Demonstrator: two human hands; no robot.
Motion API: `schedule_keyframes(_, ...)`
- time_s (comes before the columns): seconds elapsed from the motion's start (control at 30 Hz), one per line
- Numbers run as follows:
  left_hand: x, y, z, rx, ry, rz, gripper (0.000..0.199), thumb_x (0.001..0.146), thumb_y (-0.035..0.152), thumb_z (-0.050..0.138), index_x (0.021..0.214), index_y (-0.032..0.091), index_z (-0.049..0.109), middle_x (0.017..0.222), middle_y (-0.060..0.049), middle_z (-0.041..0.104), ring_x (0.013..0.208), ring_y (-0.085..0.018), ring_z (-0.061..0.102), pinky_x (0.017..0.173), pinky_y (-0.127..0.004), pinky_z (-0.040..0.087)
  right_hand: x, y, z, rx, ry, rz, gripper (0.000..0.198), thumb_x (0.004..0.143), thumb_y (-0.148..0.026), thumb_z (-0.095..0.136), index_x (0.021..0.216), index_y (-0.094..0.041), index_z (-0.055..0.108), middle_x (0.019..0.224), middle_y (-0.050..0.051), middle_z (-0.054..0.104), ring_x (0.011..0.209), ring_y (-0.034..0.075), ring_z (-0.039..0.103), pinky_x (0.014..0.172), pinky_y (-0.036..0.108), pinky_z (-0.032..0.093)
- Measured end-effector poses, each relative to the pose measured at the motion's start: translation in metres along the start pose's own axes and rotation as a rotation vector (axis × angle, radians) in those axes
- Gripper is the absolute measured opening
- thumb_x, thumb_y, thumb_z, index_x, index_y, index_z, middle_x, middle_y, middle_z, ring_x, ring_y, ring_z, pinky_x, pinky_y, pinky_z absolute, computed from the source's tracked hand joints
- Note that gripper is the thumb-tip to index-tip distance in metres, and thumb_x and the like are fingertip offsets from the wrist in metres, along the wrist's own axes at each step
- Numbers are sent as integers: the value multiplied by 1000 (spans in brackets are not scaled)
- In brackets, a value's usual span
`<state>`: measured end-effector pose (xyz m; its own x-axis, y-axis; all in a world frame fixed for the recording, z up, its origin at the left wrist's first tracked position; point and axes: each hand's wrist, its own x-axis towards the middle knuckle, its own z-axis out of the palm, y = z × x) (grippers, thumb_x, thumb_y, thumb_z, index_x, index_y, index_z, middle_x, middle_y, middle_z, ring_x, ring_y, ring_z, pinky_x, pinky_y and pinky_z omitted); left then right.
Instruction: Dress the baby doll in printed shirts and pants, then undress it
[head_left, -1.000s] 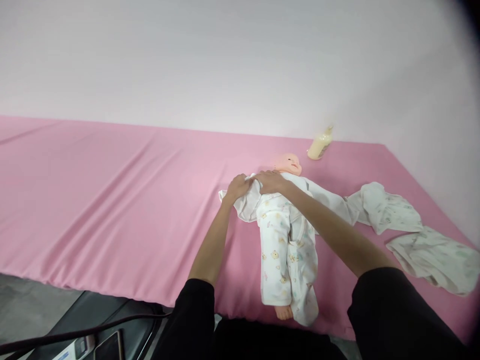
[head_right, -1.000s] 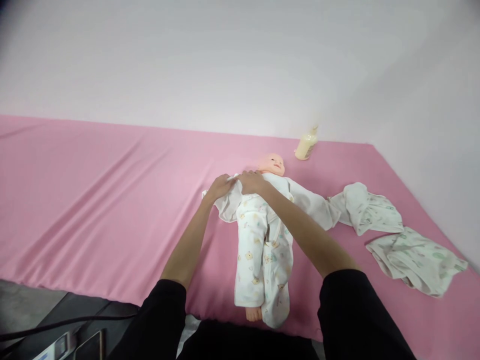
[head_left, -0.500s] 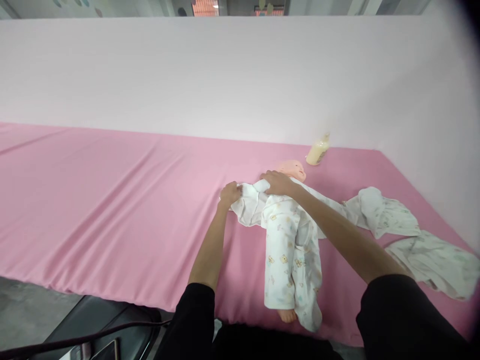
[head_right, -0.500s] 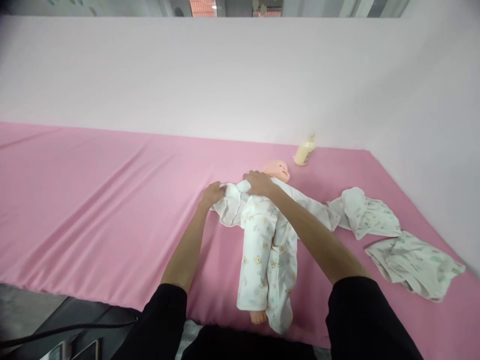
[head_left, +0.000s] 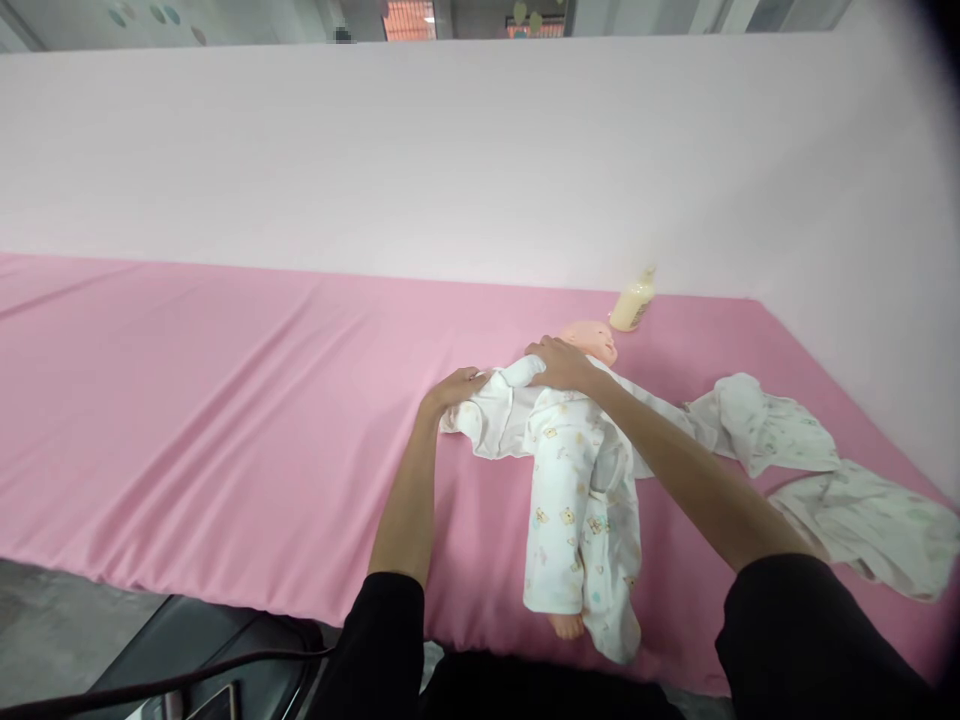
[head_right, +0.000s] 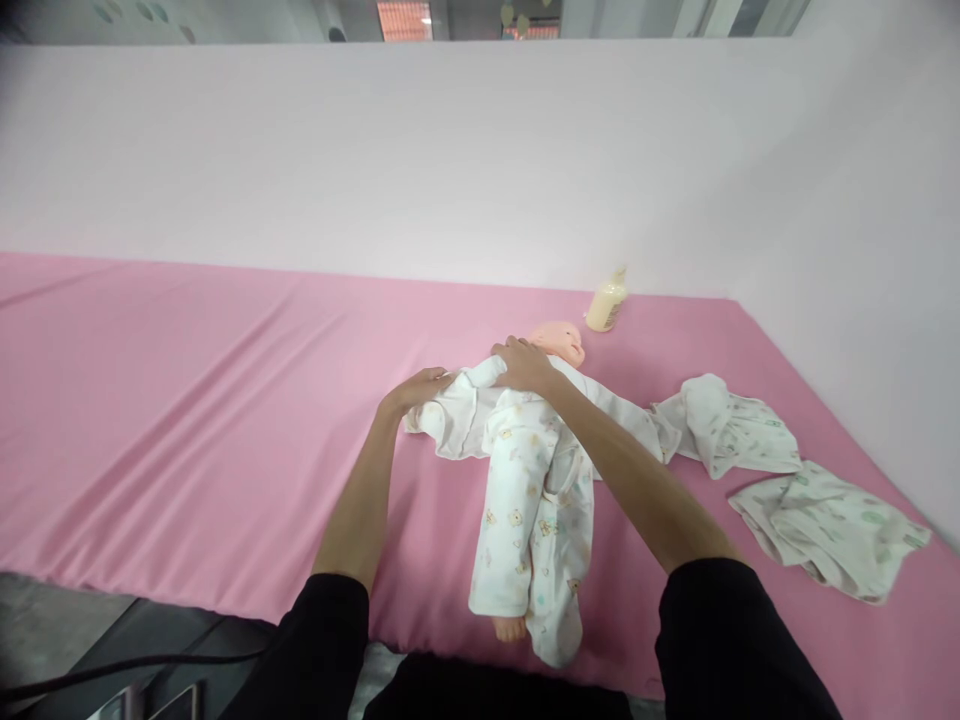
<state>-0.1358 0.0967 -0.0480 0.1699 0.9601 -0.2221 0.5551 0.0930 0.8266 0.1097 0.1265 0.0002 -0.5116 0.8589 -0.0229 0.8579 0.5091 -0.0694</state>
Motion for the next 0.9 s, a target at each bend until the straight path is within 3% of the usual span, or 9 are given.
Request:
schedule_keyframes(0.17, 0, -2, 5, -31, 99, 51, 39, 88, 52, 52, 70, 18, 44, 63, 3, 40, 58, -9, 37, 52, -23, 27, 5, -15, 2, -191, 14, -98, 40, 90, -32, 60, 126, -13, 59, 125, 18, 63, 116, 34, 57, 95, 42, 42)
schedule_keyframes(0.37, 4, -1, 4, 4, 224, 140, 38, 93, 47, 44, 68, 19, 36, 64, 3, 36, 61, -9, 35, 56, -22, 29, 19, -49, 11, -223, -3, -241, 40, 87, -18, 60, 126, -10, 58, 122, 16, 66, 115, 30, 60, 96, 38, 41)
schedule_keyframes(0.67, 16, -19, 4, 369, 299, 66, 39, 96, 35, 44, 62, 18, 48, 69, -5, 58, 68, -15, 51, 66, -27, 33, 21, -50, 22, -263, 10, -275, 41, 91, -31, 64, 128, -15, 61, 123, 16, 65, 115, 31, 59, 98, 40, 38)
schedule_keyframes(0.9, 20, -36, 5, 564, 304, -75, 39, 99, 39, 39, 86, 18, 68, 97, -14, 71, 95, -23, 65, 75, -28, 42, 8, -54, 12, -315, 76, -270, 38, 95, -28, 54, 132, -26, 61, 117, 14, 66, 108, 32, 59, 90, 43, 37)
